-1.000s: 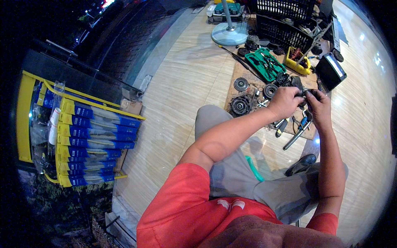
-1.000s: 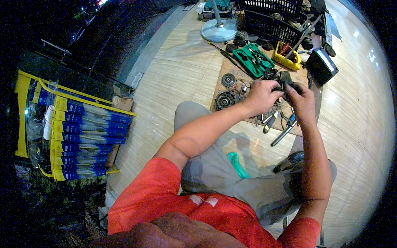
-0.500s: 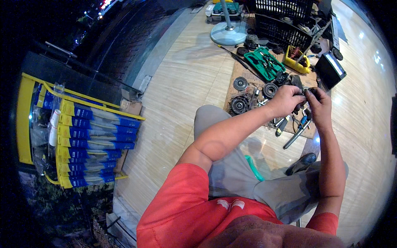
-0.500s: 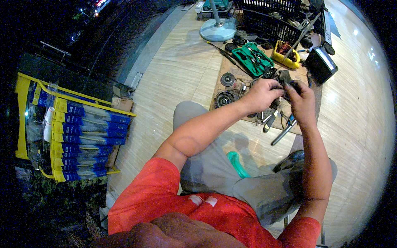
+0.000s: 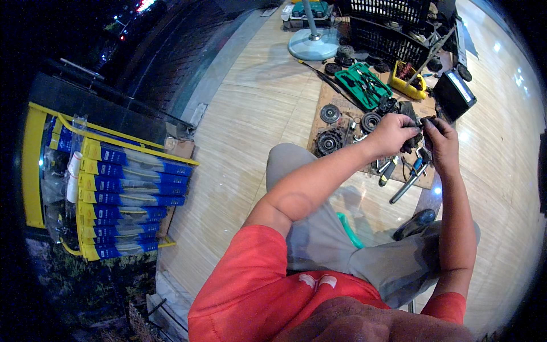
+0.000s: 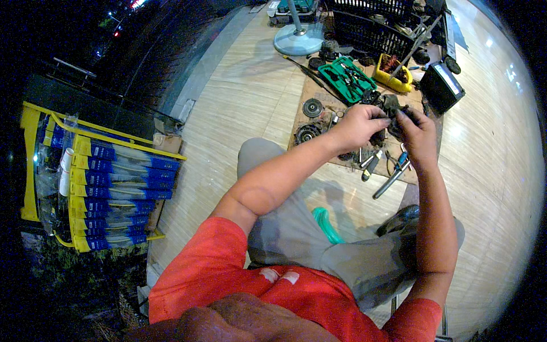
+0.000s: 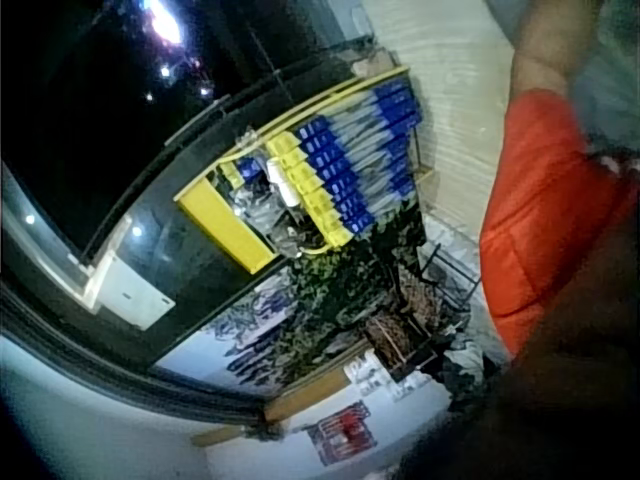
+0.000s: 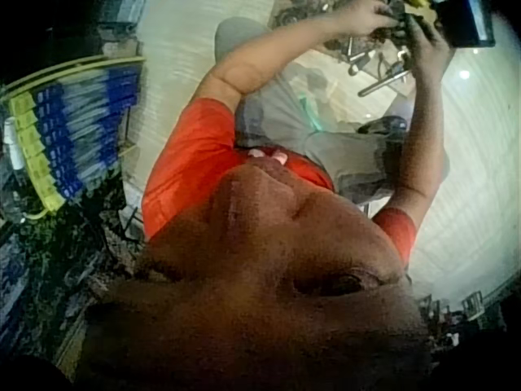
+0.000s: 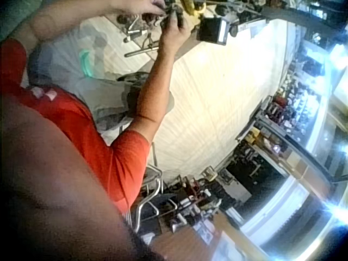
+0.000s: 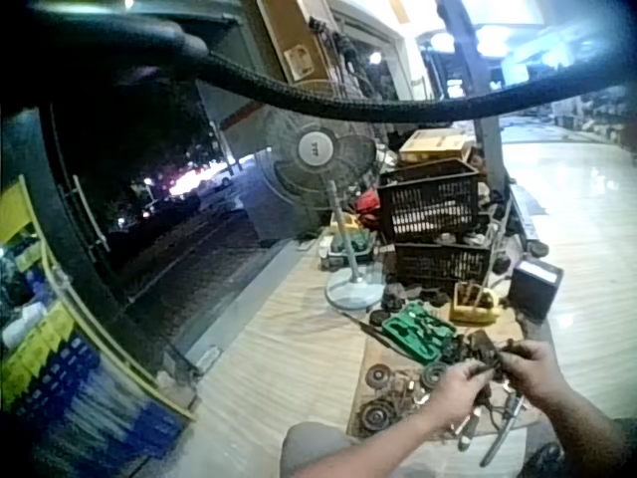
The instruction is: The person holds a small mechanical component with wires and uses their hands to pull and examine the internal parts. The person sits at a wooden workspace cluttered with tools and parts baskets.
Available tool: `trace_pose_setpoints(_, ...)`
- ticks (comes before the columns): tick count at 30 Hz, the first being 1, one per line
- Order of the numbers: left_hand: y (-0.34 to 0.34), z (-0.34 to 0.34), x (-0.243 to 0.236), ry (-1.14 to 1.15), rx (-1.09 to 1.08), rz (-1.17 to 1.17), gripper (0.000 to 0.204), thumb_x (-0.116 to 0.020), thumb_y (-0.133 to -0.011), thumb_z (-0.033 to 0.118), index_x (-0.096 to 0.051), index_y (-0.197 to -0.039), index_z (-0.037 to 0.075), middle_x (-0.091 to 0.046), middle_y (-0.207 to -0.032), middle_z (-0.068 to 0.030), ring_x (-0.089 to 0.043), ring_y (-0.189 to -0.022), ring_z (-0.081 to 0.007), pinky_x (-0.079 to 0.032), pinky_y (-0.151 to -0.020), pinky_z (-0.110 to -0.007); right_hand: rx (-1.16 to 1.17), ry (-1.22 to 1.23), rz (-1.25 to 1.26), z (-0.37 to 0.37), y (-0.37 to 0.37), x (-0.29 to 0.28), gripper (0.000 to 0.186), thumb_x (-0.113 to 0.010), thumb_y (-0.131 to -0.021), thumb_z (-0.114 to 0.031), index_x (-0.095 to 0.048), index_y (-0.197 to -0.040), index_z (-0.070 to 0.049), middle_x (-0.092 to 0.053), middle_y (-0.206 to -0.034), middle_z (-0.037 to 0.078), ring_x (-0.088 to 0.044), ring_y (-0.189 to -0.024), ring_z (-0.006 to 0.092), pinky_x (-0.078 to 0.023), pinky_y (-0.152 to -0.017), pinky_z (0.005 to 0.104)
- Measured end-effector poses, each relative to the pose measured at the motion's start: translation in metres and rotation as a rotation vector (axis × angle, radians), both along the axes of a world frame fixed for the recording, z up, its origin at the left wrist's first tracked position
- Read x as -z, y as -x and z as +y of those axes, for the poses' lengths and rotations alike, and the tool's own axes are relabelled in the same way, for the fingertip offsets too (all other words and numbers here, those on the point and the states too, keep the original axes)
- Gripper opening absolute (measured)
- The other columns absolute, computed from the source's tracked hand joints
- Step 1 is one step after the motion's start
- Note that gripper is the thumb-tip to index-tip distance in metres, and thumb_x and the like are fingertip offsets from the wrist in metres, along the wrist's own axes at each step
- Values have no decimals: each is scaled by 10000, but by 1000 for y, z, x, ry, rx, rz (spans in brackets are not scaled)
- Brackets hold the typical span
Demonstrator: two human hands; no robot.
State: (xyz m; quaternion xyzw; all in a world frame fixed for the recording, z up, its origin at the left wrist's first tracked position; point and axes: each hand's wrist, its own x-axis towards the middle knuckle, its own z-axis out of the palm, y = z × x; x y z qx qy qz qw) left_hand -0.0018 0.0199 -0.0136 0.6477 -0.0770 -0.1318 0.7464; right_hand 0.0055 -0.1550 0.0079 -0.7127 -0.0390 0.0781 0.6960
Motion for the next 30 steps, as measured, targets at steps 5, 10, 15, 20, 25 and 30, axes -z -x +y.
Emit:
trace_pose_setpoints(5,-2,2,1,-9,45,-2,209,-658,-833,171,-674,-892,-29,-655,-735,-47,-582,-630,-119,-468,-587,-281,12,55,-59,5,4,-3,158,-604,-894,-143,-635,-924,9,-608,-783,4,-544,-683,62,-435,-588,200)
trace_pose_setpoints(10,10,1,-13,-507,-160,-431,216,-676,-768,172,-668,-895,-3,-647,-782,-203,-643,-724,-339,-493,-657,-407,17,172,-108,5,4,-1,156,-605,-895,-142,-640,-916,8,-597,-768,-5,-517,-663,55,-417,-577,204)
trace_pose_setpoints(15,7,1,-2,-595,-215,-546,158,-637,-791,143,-637,-810,-14,-627,-768,-223,-623,-730,-377,-484,-642,-420,32,139,-84,9,5,0,161,-608,-891,-143,-643,-922,11,-593,-757,-15,-505,-647,51,-401,-561,208)
trace_pose_setpoints(20,7,0,0,-609,-181,-552,153,-613,-811,135,-623,-805,-18,-614,-750,-229,-609,-722,-384,-473,-625,-435,23,141,-79,7,4,2,162,-618,-882,-146,-648,-917,9,-590,-750,-19,-499,-645,46,-391,-557,201)
trace_pose_setpoints(25,2,-4,6,-320,-47,-366,189,-616,-850,171,-651,-886,-11,-632,-670,-111,-604,-621,-177,-467,-575,-356,-12,112,-103,2,2,-1,141,-621,-873,-130,-653,-918,0,-584,-749,-26,-496,-654,48,-387,-561,201)
trace_pose_setpoints(30,-3,-3,13,42,138,13,221,-608,-883,203,-668,-932,-3,-635,-723,-10,-547,-639,-72,-454,-580,-271,-9,51,-77,5,6,-8,134,-625,-870,-131,-650,-909,-5,-578,-753,-25,-494,-658,50,-388,-570,200)
